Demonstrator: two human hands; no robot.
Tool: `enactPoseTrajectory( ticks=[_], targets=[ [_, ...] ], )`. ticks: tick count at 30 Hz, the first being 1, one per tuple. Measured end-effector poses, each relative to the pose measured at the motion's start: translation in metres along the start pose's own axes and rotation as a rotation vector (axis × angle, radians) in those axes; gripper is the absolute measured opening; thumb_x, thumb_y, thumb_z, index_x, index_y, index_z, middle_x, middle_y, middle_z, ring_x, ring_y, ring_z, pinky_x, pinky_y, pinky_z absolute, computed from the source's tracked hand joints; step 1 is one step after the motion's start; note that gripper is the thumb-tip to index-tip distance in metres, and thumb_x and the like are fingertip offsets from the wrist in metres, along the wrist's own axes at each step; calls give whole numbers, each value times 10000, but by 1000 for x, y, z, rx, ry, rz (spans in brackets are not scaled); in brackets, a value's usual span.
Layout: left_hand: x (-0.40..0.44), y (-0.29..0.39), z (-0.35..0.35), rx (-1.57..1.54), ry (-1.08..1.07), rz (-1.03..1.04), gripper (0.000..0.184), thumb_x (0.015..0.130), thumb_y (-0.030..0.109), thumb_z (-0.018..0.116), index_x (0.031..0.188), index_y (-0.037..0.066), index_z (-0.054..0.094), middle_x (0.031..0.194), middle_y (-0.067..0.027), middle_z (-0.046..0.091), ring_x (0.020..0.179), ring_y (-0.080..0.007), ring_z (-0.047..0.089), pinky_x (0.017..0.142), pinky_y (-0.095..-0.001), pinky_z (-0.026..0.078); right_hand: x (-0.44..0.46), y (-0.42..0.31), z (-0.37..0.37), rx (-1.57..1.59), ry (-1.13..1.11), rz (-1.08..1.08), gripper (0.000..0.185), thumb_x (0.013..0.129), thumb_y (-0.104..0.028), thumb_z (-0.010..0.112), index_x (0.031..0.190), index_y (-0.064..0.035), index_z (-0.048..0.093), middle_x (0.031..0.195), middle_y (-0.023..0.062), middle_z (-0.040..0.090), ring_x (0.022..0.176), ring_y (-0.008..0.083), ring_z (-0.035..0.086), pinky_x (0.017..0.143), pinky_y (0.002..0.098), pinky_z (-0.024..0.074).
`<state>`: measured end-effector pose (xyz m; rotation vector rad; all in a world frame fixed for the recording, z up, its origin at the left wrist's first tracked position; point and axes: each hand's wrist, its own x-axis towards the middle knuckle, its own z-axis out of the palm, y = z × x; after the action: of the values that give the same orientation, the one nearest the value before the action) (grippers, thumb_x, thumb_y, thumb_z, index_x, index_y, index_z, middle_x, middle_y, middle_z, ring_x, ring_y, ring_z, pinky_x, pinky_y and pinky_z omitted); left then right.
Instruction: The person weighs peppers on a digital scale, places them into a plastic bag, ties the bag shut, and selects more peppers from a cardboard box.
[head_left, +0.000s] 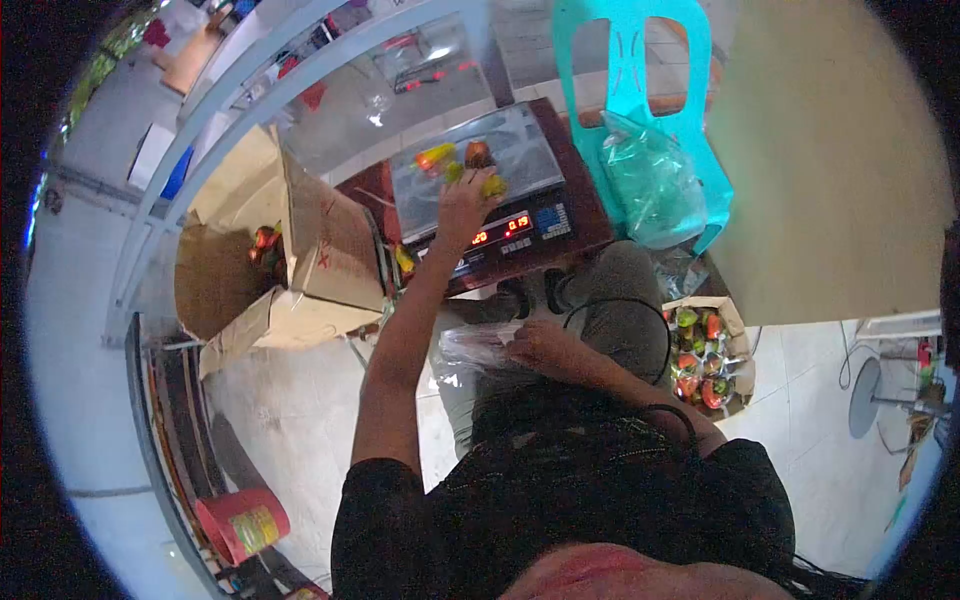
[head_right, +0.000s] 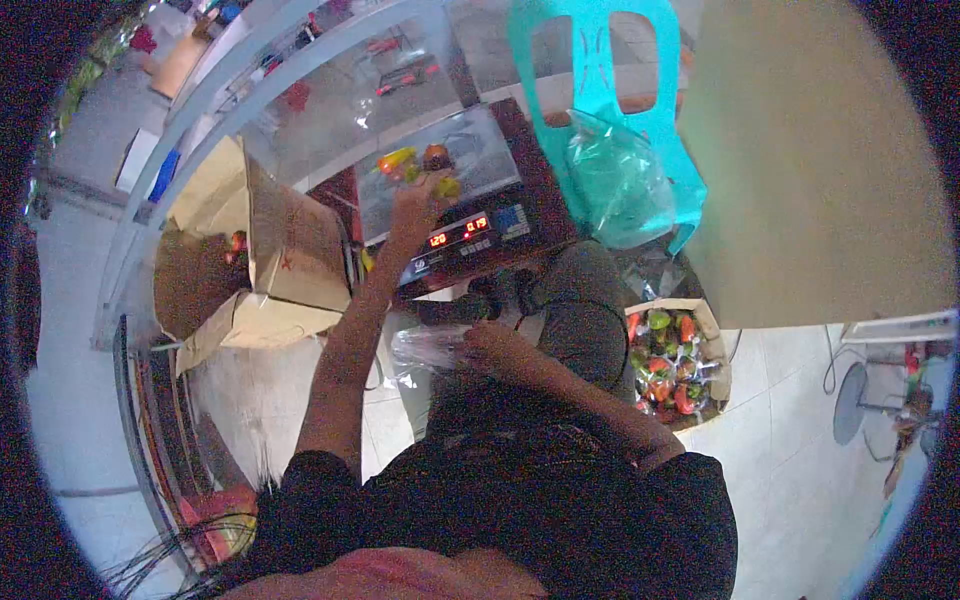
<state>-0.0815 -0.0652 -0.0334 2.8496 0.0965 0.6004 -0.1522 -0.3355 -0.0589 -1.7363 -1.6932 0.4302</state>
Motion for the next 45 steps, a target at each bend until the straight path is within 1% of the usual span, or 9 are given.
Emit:
enactPoseTrajectory(
  ticks=[5, 11, 17, 23, 29, 35, 38, 41, 45],
  targets=[
    [13, 5, 25, -26, -35, -77, 515, 726, 241, 731, 1193, 131, 543, 1127, -94, 565, 1046, -325, 568, 866, -453, 451, -5, 7, -6, -3, 48, 17, 122, 849, -168, 590, 899, -58, 608, 805, 131, 556, 840, 313, 554, 740, 438, 446],
    [11, -9, 30, 16, -15, -94, 549, 719, 177, 723, 1226, 126, 517, 1230, -133, 516, 1072, -338, 559, 885, -440, 459, 12, 15, 19, 43, -188, 107, 140, 866, -178, 578, 923, -54, 612, 824, 122, 579, 870, 313, 564, 783, 438, 444],
    [9, 19, 18, -28, 119, -142, 631, 729, 171, 706, 1298, 107, 440, 1327, -166, 440, 1091, -384, 537, 921, -448, 449, 6, 15, 16, 102, -44, 25, 153, 868, -182, 580, 937, -49, 609, 840, 115, 589, 890, 318, 564, 823, 431, 449],
    [-8, -5, 14, -70, 329, -325, 618, 749, 221, 698, 1281, 41, 439, 1218, -226, 479, 1076, -401, 529, 911, -471, 440, 7, 12, 1, 86, -173, 101, 152, 880, -195, 569, 923, -55, 609, 857, 126, 583, 906, 309, 555, 834, 423, 446],
    [-16, -57, 45, 67, 94, -560, 506, 762, 241, 678, 1178, 23, 492, 1070, -228, 541, 982, -419, 543, 852, -499, 444, 10, 18, 31, -2, -66, -43, 171, 864, -192, 587, 930, -34, 601, 883, 145, 568, 903, 322, 544, 822, 438, 444],
    [-9, -66, 54, -71, 241, -501, 412, 788, 238, 655, 1106, 9, 526, 1019, -245, 599, 973, -405, 581, 831, -483, 458, 4, 8, 3, 77, -77, 77, 167, 871, -184, 575, 943, -36, 604, 872, 137, 567, 905, 324, 548, 806, 436, 447],
    [-15, -71, 31, -84, 83, -720, 363, 813, 255, 640, 1056, -4, 565, 996, -235, 621, 943, -403, 601, 811, -462, 470, 1, 6, 5, 85, 36, 52, 154, 865, -179, 581, 926, -41, 611, 871, 135, 569, 883, 328, 554, 791, 436, 449],
    [-27, -75, -9, -307, 141, -696, 339, 852, 263, 614, 1049, -13, 593, 945, -221, 632, 887, -419, 602, 782, -452, 470, 6, 3, 1, 130, 26, 3, 147, 863, -180, 584, 918, -47, 617, 861, 136, 565, 856, 332, 555, 771, 445, 452],
    [-32, -42, -106, -207, 369, -383, 289, 930, 193, 537, 1129, -10, 594, 982, -202, 631, 893, -330, 612, 821, -420, 455, 13, 1, 1, 40, -67, -33, 144, 863, -179, 584, 927, -56, 624, 821, 125, 559, 836, 329, 551, 745, 448, 450]
  ],
)
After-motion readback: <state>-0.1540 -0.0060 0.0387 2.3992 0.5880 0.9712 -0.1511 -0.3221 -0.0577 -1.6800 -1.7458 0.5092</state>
